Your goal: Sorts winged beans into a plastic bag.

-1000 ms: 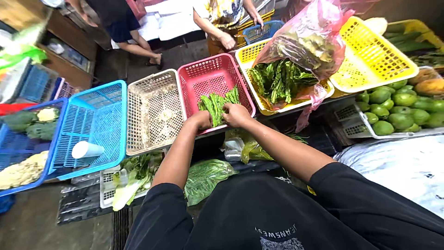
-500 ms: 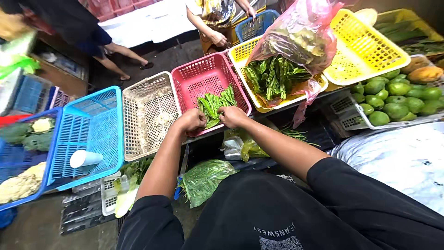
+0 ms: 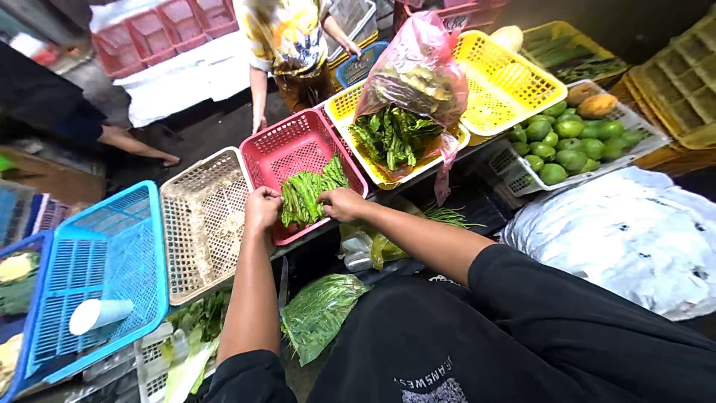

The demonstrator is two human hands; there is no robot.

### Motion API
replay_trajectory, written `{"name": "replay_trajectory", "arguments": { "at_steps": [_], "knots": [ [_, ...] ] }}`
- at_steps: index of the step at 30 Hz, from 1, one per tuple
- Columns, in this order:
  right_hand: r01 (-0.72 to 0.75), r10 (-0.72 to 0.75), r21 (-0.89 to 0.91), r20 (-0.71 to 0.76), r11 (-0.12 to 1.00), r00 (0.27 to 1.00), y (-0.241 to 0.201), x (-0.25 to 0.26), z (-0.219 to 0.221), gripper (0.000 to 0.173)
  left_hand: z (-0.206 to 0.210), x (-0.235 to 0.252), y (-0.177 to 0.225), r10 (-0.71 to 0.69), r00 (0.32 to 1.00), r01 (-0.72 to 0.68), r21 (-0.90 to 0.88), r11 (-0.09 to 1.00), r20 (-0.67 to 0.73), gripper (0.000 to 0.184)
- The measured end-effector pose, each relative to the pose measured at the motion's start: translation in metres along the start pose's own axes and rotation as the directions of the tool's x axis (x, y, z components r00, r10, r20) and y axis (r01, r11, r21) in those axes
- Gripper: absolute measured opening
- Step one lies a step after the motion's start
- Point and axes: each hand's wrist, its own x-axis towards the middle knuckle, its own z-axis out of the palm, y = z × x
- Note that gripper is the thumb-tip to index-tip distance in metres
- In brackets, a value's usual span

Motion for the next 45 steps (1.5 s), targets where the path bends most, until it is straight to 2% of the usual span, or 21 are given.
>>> {"name": "replay_trajectory", "arguments": {
  "at_steps": [4, 9, 12, 15, 17, 19, 21, 22, 24, 26, 28, 30, 32, 35, 38, 40, 43, 45],
  "knots": [
    [0.026, -0.028, 0.089, 0.013, 0.996, 1.000, 0.004, -0.005, -0.005, 0.031, 0.009, -0.005, 0.018, -0.010, 0.993, 0.013, 0.026, 1.000, -0.119, 0.022],
    [0.145, -0.141, 0.158, -0.036, 0.977, 0.989, 0.006, -0.028, -0.022, 0.031, 0.006, 0.019, 0.039, -0.077, 0.970, 0.136, 0.248, 0.959, -0.232, 0.023],
    [0.241, -0.228, 0.220, -0.083, 0.945, 0.970, 0.019, -0.059, -0.046, 0.029, -0.002, 0.031, 0.067, -0.039, 0.942, 0.105, 0.180, 0.978, -0.334, 0.024],
    [0.290, -0.255, 0.299, -0.150, 0.909, 0.955, 0.053, -0.104, -0.078, 0.026, -0.013, 0.029, 0.085, -0.010, 0.894, 0.072, 0.122, 0.990, -0.447, 0.025],
    [0.261, -0.200, 0.343, -0.203, 0.902, 0.959, 0.089, -0.138, -0.107, 0.025, -0.009, 0.015, 0.090, -0.018, 0.910, 0.116, 0.211, 0.971, -0.415, 0.024],
    [0.214, -0.105, 0.347, -0.307, 0.913, 0.946, 0.128, -0.168, -0.138, 0.024, 0.010, 0.001, 0.085, -0.075, 0.954, 0.175, 0.336, 0.925, -0.291, 0.026],
    [0.161, -0.027, 0.243, -0.477, 0.957, 0.879, 0.154, -0.187, -0.171, 0.025, 0.041, -0.013, 0.091, -0.109, 0.978, 0.169, 0.366, 0.915, -0.178, 0.032],
    [0.129, -0.029, 0.138, -0.563, 0.982, 0.826, 0.161, -0.189, -0.188, 0.031, 0.059, -0.020, 0.107, -0.052, 0.986, 0.101, 0.324, 0.941, -0.156, 0.037],
    [0.058, -0.112, -0.104, -0.652, 0.993, 0.749, 0.166, -0.176, -0.223, 0.058, 0.101, -0.032, 0.158, 0.108, 0.990, -0.095, 0.148, 0.984, -0.088, 0.052],
    [-0.004, -0.207, -0.299, -0.670, 0.954, 0.713, 0.164, -0.143, -0.251, 0.085, 0.148, -0.029, 0.212, 0.206, 0.979, -0.206, -0.024, 0.978, 0.000, 0.076],
    [-0.062, -0.234, -0.415, -0.624, 0.908, 0.746, 0.153, -0.106, -0.275, 0.105, 0.189, -0.009, 0.254, 0.209, 0.977, -0.206, -0.069, 0.976, 0.043, 0.106],
    [-0.132, -0.148, -0.445, -0.541, 0.886, 0.828, 0.146, -0.076, -0.292, 0.115, 0.224, 0.018, 0.274, 0.140, 0.990, -0.140, -0.078, 0.987, -0.002, 0.122],
    [-0.161, -0.055, -0.397, -0.480, 0.903, 0.875, 0.153, -0.052, -0.298, 0.110, 0.248, 0.037, 0.278, 0.056, 0.992, -0.080, -0.216, 0.973, -0.114, 0.123],
    [-0.158, 0.002, -0.272, -0.499, 0.949, 0.867, 0.160, -0.041, -0.297, 0.095, 0.255, 0.043, 0.274, 0.016, 0.983, -0.076, -0.323, 0.943, -0.185, 0.124],
    [-0.173, 0.034, -0.235, -0.497, 0.956, 0.867, 0.161, -0.041, -0.295, 0.086, 0.254, 0.026, 0.264, 0.016, 0.992, -0.066, -0.400, 0.914, -0.127, 0.099],
    [-0.183, 0.056, -0.210, -0.499, 0.960, 0.865, 0.162, -0.043, -0.299, 0.083, 0.256, 0.019, 0.260, 0.011, 0.995, -0.048, -0.388, 0.920, -0.098, 0.088],
    [-0.173, 0.046, -0.207, -0.504, 0.963, 0.862, 0.164, -0.044, -0.298, 0.081, 0.260, 0.012, 0.260, 0.001, 0.999, -0.013, -0.285, 0.958, -0.043, 0.098],
    [-0.177, 0.046, -0.199, -0.529, 0.964, 0.848, 0.165, -0.046, -0.291, 0.081, 0.258, 0.005, 0.264, -0.012, 0.999, 0.001, -0.264, 0.965, -0.040, 0.090]
  ]
}}
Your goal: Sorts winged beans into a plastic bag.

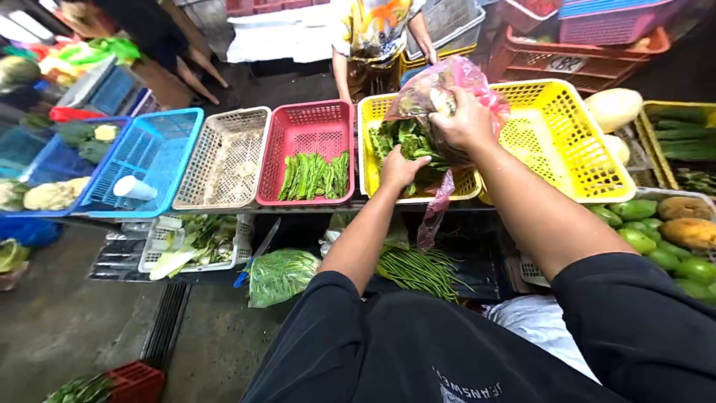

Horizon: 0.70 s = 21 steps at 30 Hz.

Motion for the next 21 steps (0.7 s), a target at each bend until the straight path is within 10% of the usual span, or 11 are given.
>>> {"name": "replay_trajectory", "arguments": {
  "at_steps": [5, 14, 21],
  "knots": [
    [-0.027, 0.027, -0.001, -0.038, 1.000, 0.999, -0.004, -0.003, 0.004, 0.082, -0.012, -0.009, 0.000, 0.029, 0.996, -0.040, -0.136, 0.990, -0.084, 0.038],
    [-0.074, 0.077, 0.043, -0.076, 0.996, 0.994, -0.007, -0.009, 0.007, 0.079, -0.204, -0.034, -0.063, 0.165, 0.951, -0.230, -0.242, 0.942, -0.261, 0.033],
    [-0.120, 0.125, 0.056, -0.084, 0.991, 0.989, -0.014, -0.009, 0.014, 0.081, -0.314, 0.001, -0.145, -0.172, 0.982, 0.188, 0.403, 0.896, -0.076, 0.047]
  ]
}}
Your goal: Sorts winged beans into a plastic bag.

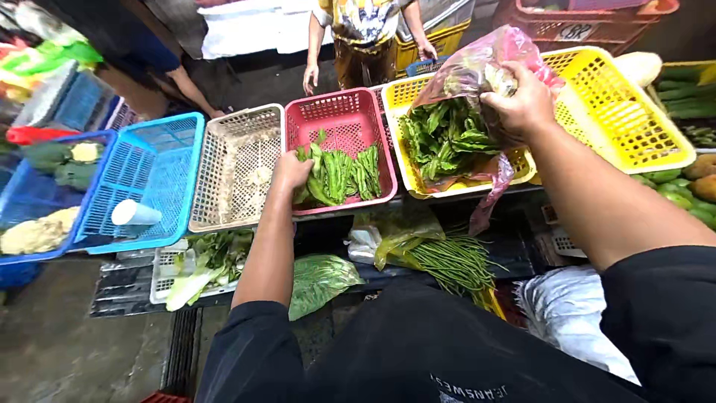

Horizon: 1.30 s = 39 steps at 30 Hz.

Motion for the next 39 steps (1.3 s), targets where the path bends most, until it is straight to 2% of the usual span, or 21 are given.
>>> {"name": "replay_trajectory", "arguments": {
  "at_steps": [2, 5, 9, 12, 13, 15, 17, 18, 19, 23, 26, 29, 31, 33, 35, 37, 39],
  "knots": [
    [0.003, -0.003, 0.013, -0.007, 1.000, 1.000, -0.003, -0.002, 0.000, 0.080, 0.002, 0.005, -0.009, -0.054, 0.998, 0.050, 0.106, 0.993, 0.037, 0.053],
    [-0.001, 0.001, 0.021, -0.026, 1.000, 1.000, -0.002, -0.003, 0.003, 0.080, -0.016, 0.003, -0.012, -0.009, 1.000, 0.009, 0.052, 0.999, 0.002, 0.049],
    [-0.020, 0.021, 0.024, -0.032, 1.000, 0.999, -0.001, 0.000, 0.005, 0.077, -0.054, -0.016, 0.006, 0.153, 0.965, -0.171, -0.065, 0.983, -0.214, 0.031],
    [-0.026, 0.026, 0.021, -0.032, 0.999, 0.999, -0.002, -0.001, 0.005, 0.076, -0.045, -0.016, 0.008, 0.359, 0.854, -0.402, -0.041, 0.915, -0.376, 0.024],
    [-0.031, 0.032, 0.019, -0.035, 0.999, 0.999, -0.003, -0.002, 0.006, 0.076, -0.033, -0.012, 0.002, 0.443, 0.821, -0.470, 0.015, 0.882, -0.360, 0.025],
    [-0.040, 0.041, 0.020, -0.039, 0.999, 0.998, -0.005, -0.004, 0.005, 0.077, -0.005, -0.008, -0.020, 0.525, 0.840, -0.509, 0.135, 0.850, -0.136, 0.032],
    [-0.041, 0.042, 0.023, -0.039, 0.999, 0.998, -0.005, -0.005, 0.005, 0.077, 0.019, -0.012, -0.044, 0.445, 0.878, -0.476, 0.236, 0.847, 0.176, 0.049],
    [-0.047, 0.048, 0.022, -0.044, 0.999, 0.998, -0.005, -0.004, 0.004, 0.077, 0.025, -0.016, -0.050, 0.390, 0.883, -0.454, 0.264, 0.851, 0.261, 0.052],
    [-0.055, 0.056, 0.020, -0.045, 0.998, 0.997, -0.004, -0.004, 0.005, 0.077, 0.024, -0.023, -0.051, 0.364, 0.888, -0.437, 0.270, 0.858, 0.281, 0.050],
    [-0.067, 0.069, 0.027, -0.049, 0.997, 0.996, 0.000, -0.003, 0.007, 0.078, 0.018, -0.040, -0.031, 0.339, 0.932, -0.363, 0.310, 0.879, 0.130, 0.023],
    [-0.065, 0.067, 0.037, -0.038, 0.997, 0.997, 0.000, -0.003, 0.006, 0.077, 0.042, -0.023, -0.028, 0.164, 0.956, -0.250, 0.390, 0.886, 0.242, 0.020],
    [-0.078, 0.079, 0.041, -0.005, 0.996, 0.997, -0.005, -0.002, 0.001, 0.074, 0.068, -0.002, -0.036, 0.109, 0.956, -0.208, 0.366, 0.907, 0.272, 0.020],
    [-0.090, 0.089, 0.022, 0.027, 0.996, 0.996, 0.005, 0.008, -0.007, 0.074, 0.070, -0.005, -0.024, 0.109, 0.970, -0.180, 0.345, 0.921, 0.216, 0.026],
    [-0.090, 0.086, 0.045, 0.095, 0.995, 0.992, 0.015, 0.019, -0.013, 0.074, 0.064, -0.021, -0.009, 0.111, 0.987, -0.147, 0.360, 0.921, 0.119, 0.039],
    [-0.071, 0.060, 0.078, 0.140, 0.994, 0.988, 0.020, 0.029, -0.018, 0.076, 0.055, -0.042, 0.020, 0.160, 0.987, -0.155, 0.326, 0.933, 0.013, 0.048],
    [-0.065, 0.049, 0.094, 0.164, 0.994, 0.985, 0.022, 0.032, -0.021, 0.074, 0.058, -0.060, 0.062, 0.266, 0.963, -0.251, 0.204, 0.946, -0.051, 0.054],
    [-0.055, 0.038, 0.099, 0.170, 0.994, 0.985, 0.023, 0.035, -0.021, 0.071, 0.082, -0.067, 0.111, 0.397, 0.916, -0.400, -0.064, 0.914, -0.051, 0.047]
  ]
}}
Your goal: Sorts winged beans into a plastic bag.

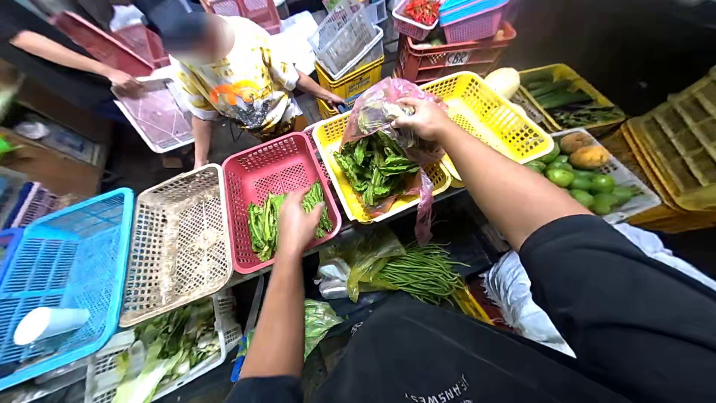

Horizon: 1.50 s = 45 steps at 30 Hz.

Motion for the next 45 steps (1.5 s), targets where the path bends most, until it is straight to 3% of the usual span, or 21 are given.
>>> {"name": "replay_trajectory", "arguments": {
  "at_steps": [2, 4, 7, 10, 13, 18, 20, 23, 25, 28, 30, 31, 35, 36, 39, 41, 45],
  "knots": [
    [0.005, -0.005, -0.019, 0.026, 1.000, 1.000, 0.001, 0.000, -0.003, 0.070, 0.045, 0.020, 0.048, 0.122, 0.993, -0.115, -0.306, 0.945, 0.005, 0.033],
    [0.021, -0.020, -0.031, 0.060, 0.999, 0.998, 0.002, 0.003, -0.006, 0.070, 0.091, 0.047, 0.096, 0.143, 0.990, -0.130, -0.415, 0.900, 0.002, 0.039],
    [0.056, -0.048, -0.057, 0.122, 0.997, 0.991, 0.005, 0.009, -0.014, 0.070, 0.139, 0.085, 0.151, 0.005, 0.999, -0.023, -0.347, 0.937, -0.052, 0.073],
    [0.102, -0.090, -0.077, 0.142, 0.992, 0.986, 0.007, 0.009, -0.028, 0.071, 0.158, 0.110, 0.176, -0.234, 0.953, 0.119, -0.474, 0.872, -0.192, 0.068],
    [0.123, -0.109, -0.083, 0.164, 0.989, 0.980, 0.007, 0.009, -0.036, 0.069, 0.168, 0.122, 0.178, -0.292, 0.919, 0.102, -0.556, 0.825, -0.265, 0.069],
    [0.183, -0.179, 0.002, 0.232, 0.983, 0.956, 0.014, 0.015, -0.034, 0.061, 0.167, 0.117, 0.177, -0.240, 0.937, 0.061, -0.557, 0.828, -0.254, 0.078],
    [0.216, -0.231, 0.086, 0.253, 0.973, 0.939, 0.017, 0.013, -0.031, 0.067, 0.158, 0.114, 0.180, -0.212, 0.956, 0.087, -0.493, 0.866, -0.204, 0.081],
    [0.174, -0.207, 0.134, 0.283, 0.975, 0.937, 0.018, -0.003, -0.027, 0.092, 0.143, 0.114, 0.184, -0.185, 0.978, 0.135, -0.385, 0.913, -0.097, 0.089],
    [0.165, -0.196, 0.131, 0.272, 0.977, 0.942, 0.018, -0.012, -0.025, 0.098, 0.137, 0.119, 0.190, -0.235, 0.970, 0.203, -0.306, 0.930, -0.069, 0.083],
    [0.177, -0.224, 0.184, 0.282, 0.967, 0.933, 0.020, -0.012, -0.026, 0.085, 0.139, 0.129, 0.199, -0.332, 0.935, 0.274, -0.345, 0.898, -0.122, 0.077],
    [0.187, -0.231, 0.187, 0.249, 0.964, 0.941, 0.014, -0.015, -0.027, 0.073, 0.144, 0.133, 0.189, -0.338, 0.923, 0.214, -0.483, 0.849, -0.185, 0.072],
    [0.212, -0.241, 0.153, 0.200, 0.965, 0.950, 0.010, -0.021, -0.027, 0.068, 0.146, 0.132, 0.183, -0.323, 0.924, 0.178, -0.516, 0.838, -0.204, 0.071],
    [0.237, -0.240, -0.096, -0.015, 0.967, 0.971, -0.007, -0.042, -0.016, 0.074, 0.142, 0.118, 0.173, -0.262, 0.948, 0.146, -0.482, 0.864, -0.183, 0.074],
    [0.205, -0.209, -0.088, -0.047, 0.975, 0.977, -0.009, -0.041, -0.012, 0.068, 0.140, 0.114, 0.170, -0.249, 0.953, 0.143, -0.470, 0.871, -0.172, 0.068],
    [0.093, -0.099, -0.053, -0.105, 0.994, 0.990, -0.010, -0.031, -0.008, 0.054, 0.139, 0.093, 0.160, -0.204, 0.968, 0.119, -0.448, 0.886, -0.147, 0.027],
    [0.055, -0.061, -0.049, -0.128, 0.997, 0.990, -0.010, -0.026, -0.005, 0.050, 0.145, 0.081, 0.151, -0.149, 0.981, 0.076, -0.452, 0.889, -0.128, 0.019],
    [-0.012, 0.005, -0.046, -0.143, 0.999, 0.990, -0.013, -0.032, 0.004, 0.047, 0.149, 0.074, 0.141, -0.003, 0.999, -0.012, -0.459, 0.889, -0.032, 0.040]
  ]
}}
